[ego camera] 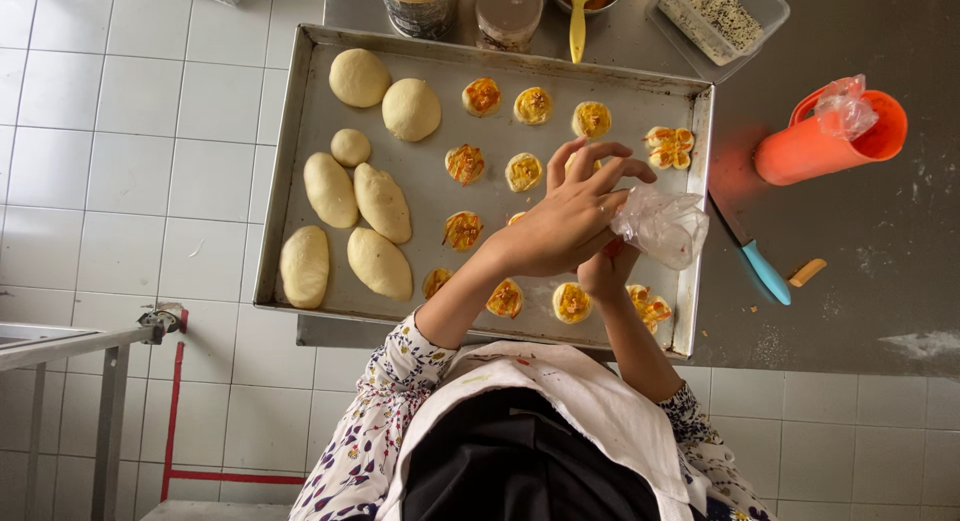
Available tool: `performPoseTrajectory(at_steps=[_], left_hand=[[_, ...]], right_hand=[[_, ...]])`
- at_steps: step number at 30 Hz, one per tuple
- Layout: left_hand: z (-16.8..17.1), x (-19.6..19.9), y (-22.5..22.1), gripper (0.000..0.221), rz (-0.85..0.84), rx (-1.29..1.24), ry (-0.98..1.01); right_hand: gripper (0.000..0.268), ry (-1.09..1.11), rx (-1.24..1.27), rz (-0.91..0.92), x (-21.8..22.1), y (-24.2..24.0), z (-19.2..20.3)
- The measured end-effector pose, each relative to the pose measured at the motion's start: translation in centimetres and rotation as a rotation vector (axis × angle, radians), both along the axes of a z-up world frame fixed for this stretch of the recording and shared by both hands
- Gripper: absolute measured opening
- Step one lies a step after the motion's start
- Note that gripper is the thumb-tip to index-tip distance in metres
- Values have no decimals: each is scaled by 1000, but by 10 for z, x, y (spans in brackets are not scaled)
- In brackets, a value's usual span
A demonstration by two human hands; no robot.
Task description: The person uses a stand mixer to mix dough, applies a liquid with a brush to items on a tray, pipes a filling from a plastic bag onto small dough pieces, and sprinkles toppings by hand onto the buns.
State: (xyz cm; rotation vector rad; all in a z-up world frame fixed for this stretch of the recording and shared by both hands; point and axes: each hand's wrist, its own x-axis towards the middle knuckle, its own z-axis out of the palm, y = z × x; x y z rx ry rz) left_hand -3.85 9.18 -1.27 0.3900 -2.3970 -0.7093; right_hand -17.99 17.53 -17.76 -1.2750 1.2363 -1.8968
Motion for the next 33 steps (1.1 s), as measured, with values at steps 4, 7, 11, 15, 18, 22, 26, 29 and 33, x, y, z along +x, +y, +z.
performPoseTrajectory(at_steps=[4,7,11,15,18,22,26,29,33], left_hand=[[-3,-2,1,19,-16,4,11],[-4,-4,-3,21,-39,13,-21],[-8,-7,-15,35,5,-2,123],[-8,-8,-35,34,134,-34,88],[-5,-4,-47,32,195,-37,81],[-5,6,-51,33,248,-37,87],[-6,10,-54,40,233,-22,80],[-7,8,-56,40,201,3,83],[-9,0,-57,37,193,-2,55]], right_hand=[[31,86,155,-86,-11,3,0],[40,150,56,-48,-3,8,0],[37,-5,72,-29,-25,-25,-26],[35,-42,14,104,-42,-85,-83],[34,-35,-16,185,-38,-109,-111],[31,27,-41,204,-29,-123,-99],[29,119,-87,146,-15,-123,-47],[30,163,-134,39,-6,-114,-26],[26,180,-77,-21,-16,-110,-20]])
